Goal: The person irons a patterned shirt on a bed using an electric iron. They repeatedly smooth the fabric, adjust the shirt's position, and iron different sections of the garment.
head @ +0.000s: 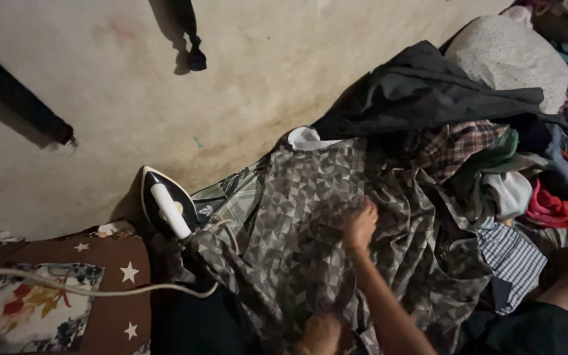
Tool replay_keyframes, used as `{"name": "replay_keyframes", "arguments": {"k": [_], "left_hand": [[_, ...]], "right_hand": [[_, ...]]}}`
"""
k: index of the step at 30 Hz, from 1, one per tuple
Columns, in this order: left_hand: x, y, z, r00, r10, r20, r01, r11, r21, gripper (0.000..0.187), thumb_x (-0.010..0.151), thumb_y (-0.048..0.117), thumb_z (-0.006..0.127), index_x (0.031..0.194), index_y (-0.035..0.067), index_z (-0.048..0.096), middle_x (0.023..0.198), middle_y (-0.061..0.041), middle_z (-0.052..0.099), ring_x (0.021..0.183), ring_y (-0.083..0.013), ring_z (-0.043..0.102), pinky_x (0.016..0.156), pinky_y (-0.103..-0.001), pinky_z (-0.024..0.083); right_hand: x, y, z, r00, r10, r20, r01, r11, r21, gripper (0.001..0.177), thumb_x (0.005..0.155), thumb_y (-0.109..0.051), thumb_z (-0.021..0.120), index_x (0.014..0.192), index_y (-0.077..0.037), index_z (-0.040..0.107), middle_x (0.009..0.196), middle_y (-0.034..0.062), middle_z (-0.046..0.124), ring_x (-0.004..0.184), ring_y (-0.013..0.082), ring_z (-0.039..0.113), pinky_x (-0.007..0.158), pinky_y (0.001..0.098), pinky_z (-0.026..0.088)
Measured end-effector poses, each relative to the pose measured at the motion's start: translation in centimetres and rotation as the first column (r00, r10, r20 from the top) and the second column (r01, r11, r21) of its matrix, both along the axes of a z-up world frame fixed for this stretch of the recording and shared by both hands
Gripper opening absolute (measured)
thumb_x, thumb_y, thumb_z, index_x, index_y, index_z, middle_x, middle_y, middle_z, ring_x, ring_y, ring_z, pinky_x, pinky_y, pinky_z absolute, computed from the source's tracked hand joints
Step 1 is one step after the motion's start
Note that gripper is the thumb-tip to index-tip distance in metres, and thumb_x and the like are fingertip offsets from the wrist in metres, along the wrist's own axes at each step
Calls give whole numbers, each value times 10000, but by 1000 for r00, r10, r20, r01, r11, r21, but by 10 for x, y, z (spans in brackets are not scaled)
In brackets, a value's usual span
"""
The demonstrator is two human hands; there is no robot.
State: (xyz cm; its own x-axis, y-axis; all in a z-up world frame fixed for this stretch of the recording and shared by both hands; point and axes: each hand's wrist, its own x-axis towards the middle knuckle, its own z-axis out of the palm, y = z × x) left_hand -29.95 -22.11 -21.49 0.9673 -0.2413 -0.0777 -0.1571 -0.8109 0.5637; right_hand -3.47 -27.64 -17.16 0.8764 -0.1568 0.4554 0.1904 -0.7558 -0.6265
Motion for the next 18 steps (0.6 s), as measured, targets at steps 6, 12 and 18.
{"name": "replay_keyframes", "arguments": {"k": [6,12,18], "left_hand": [[34,98,80,881,448,150,-473,844,253,615,747,279,748,1306,63,607,1461,-198,505,1341,-465,479,1096,-567,378],[34,153,117,824,538,176,-539,841,-50,667,882,427,697,1401,40,538,1454,-216,487,1348,-416,451,1105,-504,380],[69,308,141,-67,792,607,-780,338,-527,684,727,218,833,1313,-36,586,1128,-226,641,1060,-416,596,948,-529,452]], "right_hand": [[-113,37,-9,963,245,-115,-271,862,-428,744,876,-399,668,1504,-91,417,1622,169,357,1488,413,306,1142,644,264],[-128,14,-4,909,332,-250,-398,869,-295,679,913,-454,672,1477,-141,461,1571,189,392,1455,421,334,1149,578,304],[-181,0,26,780,624,-42,-624,781,16,379,935,-242,697,1281,-89,672,1417,169,623,1322,385,580,1099,449,489]]}}
